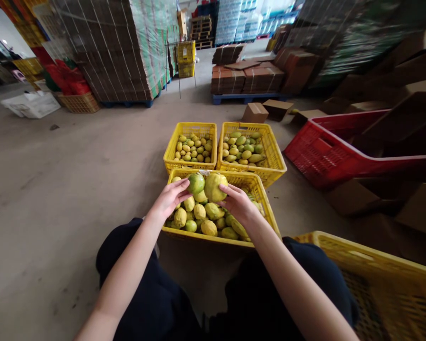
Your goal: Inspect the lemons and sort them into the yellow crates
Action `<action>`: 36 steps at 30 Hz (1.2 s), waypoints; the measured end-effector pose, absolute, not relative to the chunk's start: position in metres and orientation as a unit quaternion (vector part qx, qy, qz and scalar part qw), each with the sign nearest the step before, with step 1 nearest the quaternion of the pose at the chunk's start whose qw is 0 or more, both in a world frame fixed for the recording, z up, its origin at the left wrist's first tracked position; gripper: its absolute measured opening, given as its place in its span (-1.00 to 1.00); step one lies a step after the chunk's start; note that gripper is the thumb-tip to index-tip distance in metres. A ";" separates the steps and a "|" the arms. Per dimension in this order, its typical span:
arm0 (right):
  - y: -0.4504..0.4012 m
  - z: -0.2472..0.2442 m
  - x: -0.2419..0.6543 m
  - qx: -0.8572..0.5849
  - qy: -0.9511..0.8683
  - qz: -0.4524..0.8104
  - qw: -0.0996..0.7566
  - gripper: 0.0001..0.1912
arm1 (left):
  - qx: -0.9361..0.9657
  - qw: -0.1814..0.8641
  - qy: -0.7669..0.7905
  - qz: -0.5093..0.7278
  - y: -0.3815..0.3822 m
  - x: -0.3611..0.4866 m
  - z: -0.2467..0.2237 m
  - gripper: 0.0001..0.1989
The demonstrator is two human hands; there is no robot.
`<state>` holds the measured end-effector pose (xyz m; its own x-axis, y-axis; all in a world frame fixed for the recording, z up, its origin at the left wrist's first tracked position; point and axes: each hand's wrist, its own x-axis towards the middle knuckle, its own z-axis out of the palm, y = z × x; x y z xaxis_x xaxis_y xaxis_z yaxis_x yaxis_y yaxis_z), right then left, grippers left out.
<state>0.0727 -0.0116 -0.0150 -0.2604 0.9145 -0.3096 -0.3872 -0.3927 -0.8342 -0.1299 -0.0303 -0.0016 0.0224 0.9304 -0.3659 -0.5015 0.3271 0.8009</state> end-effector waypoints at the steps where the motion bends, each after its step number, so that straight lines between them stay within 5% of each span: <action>1: -0.012 -0.015 0.073 -0.411 -0.321 0.726 0.447 -0.76 | 0.234 0.674 0.456 0.532 -0.031 -0.130 -0.001 -0.86; 22: -0.019 -0.013 0.068 -0.435 -0.337 0.696 0.461 -0.58 | 0.309 0.653 0.463 0.515 -0.036 -0.107 0.001 -0.70; 36: -0.011 -0.013 0.078 -0.429 -0.278 0.724 0.464 -0.79 | 0.294 0.654 0.448 0.534 -0.029 -0.109 -0.002 -0.69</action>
<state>0.0783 -0.0113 -0.0130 -0.2024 0.9096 -0.3628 -0.4324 -0.4154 -0.8003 -0.1094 -0.0290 -0.0022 0.0296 0.9619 -0.2717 -0.4348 0.2572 0.8630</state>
